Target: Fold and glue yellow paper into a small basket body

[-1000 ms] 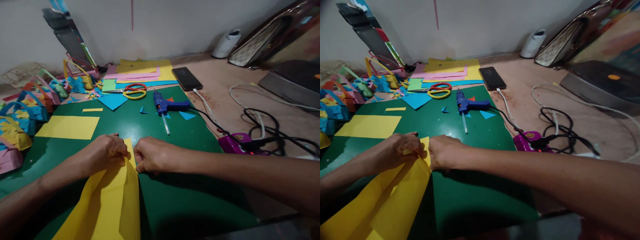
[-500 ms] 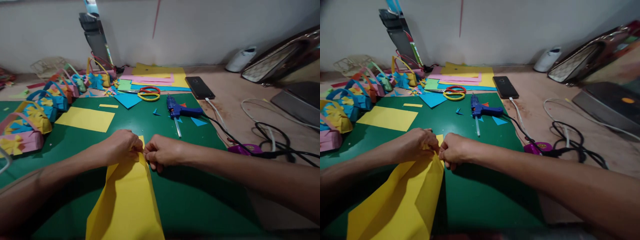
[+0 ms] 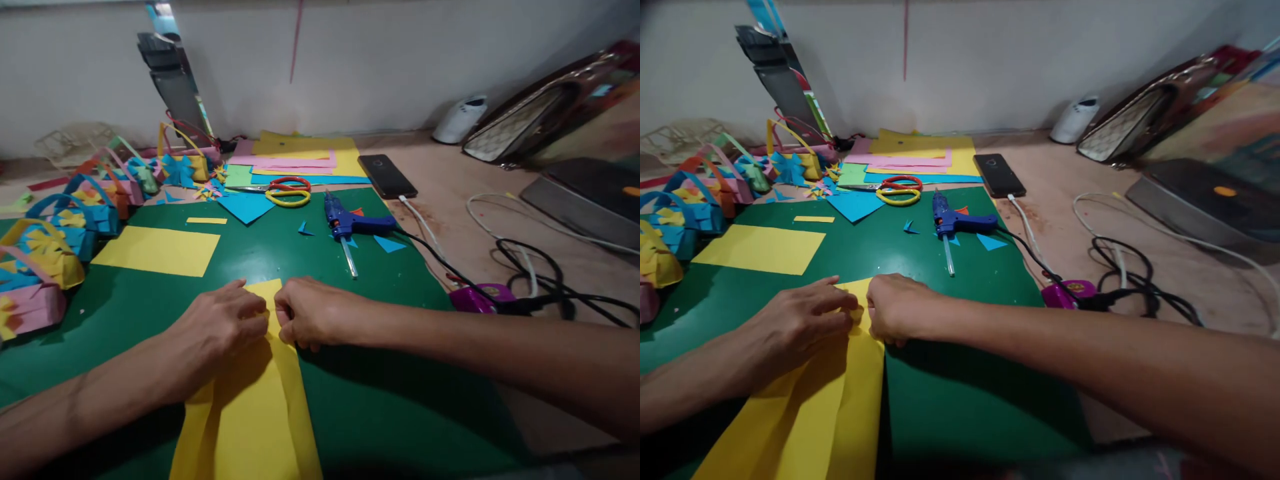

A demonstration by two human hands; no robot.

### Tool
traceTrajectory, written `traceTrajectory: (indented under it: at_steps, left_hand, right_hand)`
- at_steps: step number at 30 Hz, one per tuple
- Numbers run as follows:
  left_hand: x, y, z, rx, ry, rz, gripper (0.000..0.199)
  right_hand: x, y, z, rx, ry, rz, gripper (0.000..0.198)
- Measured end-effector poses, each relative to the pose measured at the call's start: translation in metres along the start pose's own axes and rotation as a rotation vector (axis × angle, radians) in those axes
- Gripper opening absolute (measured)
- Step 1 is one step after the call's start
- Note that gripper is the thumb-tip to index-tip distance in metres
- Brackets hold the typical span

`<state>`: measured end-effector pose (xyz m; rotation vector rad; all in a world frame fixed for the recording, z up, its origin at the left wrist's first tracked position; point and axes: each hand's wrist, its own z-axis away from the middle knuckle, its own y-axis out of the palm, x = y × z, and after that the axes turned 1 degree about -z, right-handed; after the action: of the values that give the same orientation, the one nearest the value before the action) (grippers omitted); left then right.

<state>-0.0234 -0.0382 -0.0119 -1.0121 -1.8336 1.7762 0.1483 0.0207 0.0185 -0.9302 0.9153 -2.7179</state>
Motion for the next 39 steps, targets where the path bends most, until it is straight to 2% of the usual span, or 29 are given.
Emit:
traceTrajectory:
  at_steps: [6,12,18,24,30,39]
  left_hand:
    - [-0.005,-0.012,-0.001,0.183,-0.047,-0.048,0.03]
    - [-0.006,-0.015,-0.001,0.081,-0.016,-0.158,0.034]
    - [-0.003,-0.009,0.006,0.108,-0.109,-0.187,0.034]
    - [-0.002,-0.007,0.006,0.118,-0.207,-0.168,0.027]
    - [-0.001,-0.006,0.005,0.134,-0.201,-0.14,0.02]
    - [0.002,-0.008,-0.001,0.178,-0.186,-0.19,0.026]
  right_hand:
    - [-0.003,-0.006,0.002,-0.027,-0.082,0.156,0.011]
    - [-0.001,-0.007,-0.003,-0.082,-0.097,0.229,0.014]
    - [0.004,-0.002,-0.006,-0.152,-0.081,0.249,0.02]
    - [0.004,0.002,-0.014,-0.2,-0.13,0.254,0.023]
    - [0.007,0.002,-0.017,-0.183,-0.141,0.222,0.027]
    - [0.006,-0.002,-0.006,-0.166,-0.086,0.257,0.023]
